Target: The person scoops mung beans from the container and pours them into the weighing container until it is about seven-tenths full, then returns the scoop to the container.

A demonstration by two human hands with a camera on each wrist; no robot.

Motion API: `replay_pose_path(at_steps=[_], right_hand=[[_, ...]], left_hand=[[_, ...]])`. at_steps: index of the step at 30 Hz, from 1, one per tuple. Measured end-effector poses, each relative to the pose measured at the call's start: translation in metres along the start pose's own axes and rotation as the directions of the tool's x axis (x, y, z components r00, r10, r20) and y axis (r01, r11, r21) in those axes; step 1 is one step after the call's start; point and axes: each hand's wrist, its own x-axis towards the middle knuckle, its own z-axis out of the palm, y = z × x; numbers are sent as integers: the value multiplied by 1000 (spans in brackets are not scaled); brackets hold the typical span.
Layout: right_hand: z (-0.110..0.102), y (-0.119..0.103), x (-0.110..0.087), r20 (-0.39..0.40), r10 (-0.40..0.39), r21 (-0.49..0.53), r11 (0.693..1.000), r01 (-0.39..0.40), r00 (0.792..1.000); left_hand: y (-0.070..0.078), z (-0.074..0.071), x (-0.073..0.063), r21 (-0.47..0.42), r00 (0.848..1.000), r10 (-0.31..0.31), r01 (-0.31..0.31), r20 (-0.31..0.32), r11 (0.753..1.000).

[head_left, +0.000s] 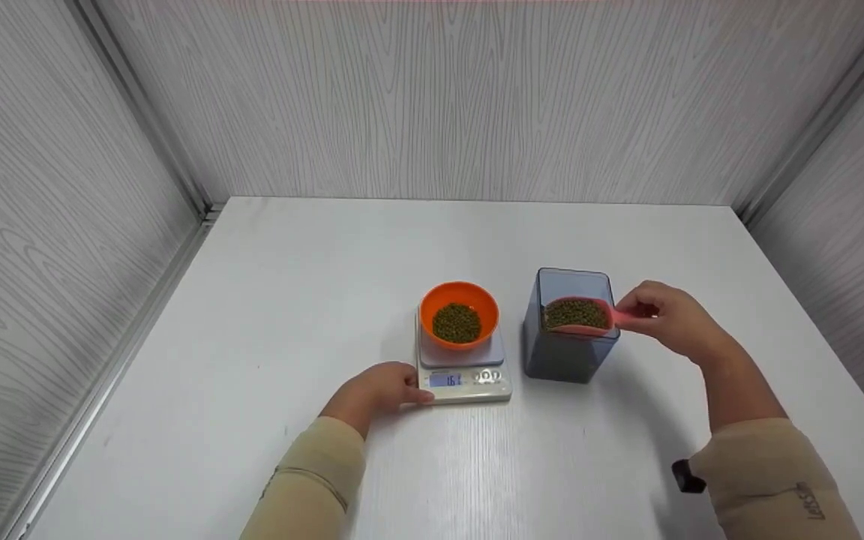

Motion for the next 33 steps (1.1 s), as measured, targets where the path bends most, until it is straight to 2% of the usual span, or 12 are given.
replay_pose_path(at_steps=[5,14,23,33], right_hand=[[-1,2,-2,-15,8,35,999,-7,1000],[-3,4,-3,-1,23,35,999,-23,1000],[-7,-1,-1,4,29,28,999,-29,1000],[-17,-13,5,-26,8,3,1000,-8,1000]], left_hand=[[1,-1,-1,-20,1000,-5,5,-4,1000],[0,2,1,-45,1000,-15,15,-6,999],[-1,3,3,-43,1000,-14,14,2,999],[-2,1,4,-26,1000,-17,17,12,999]])
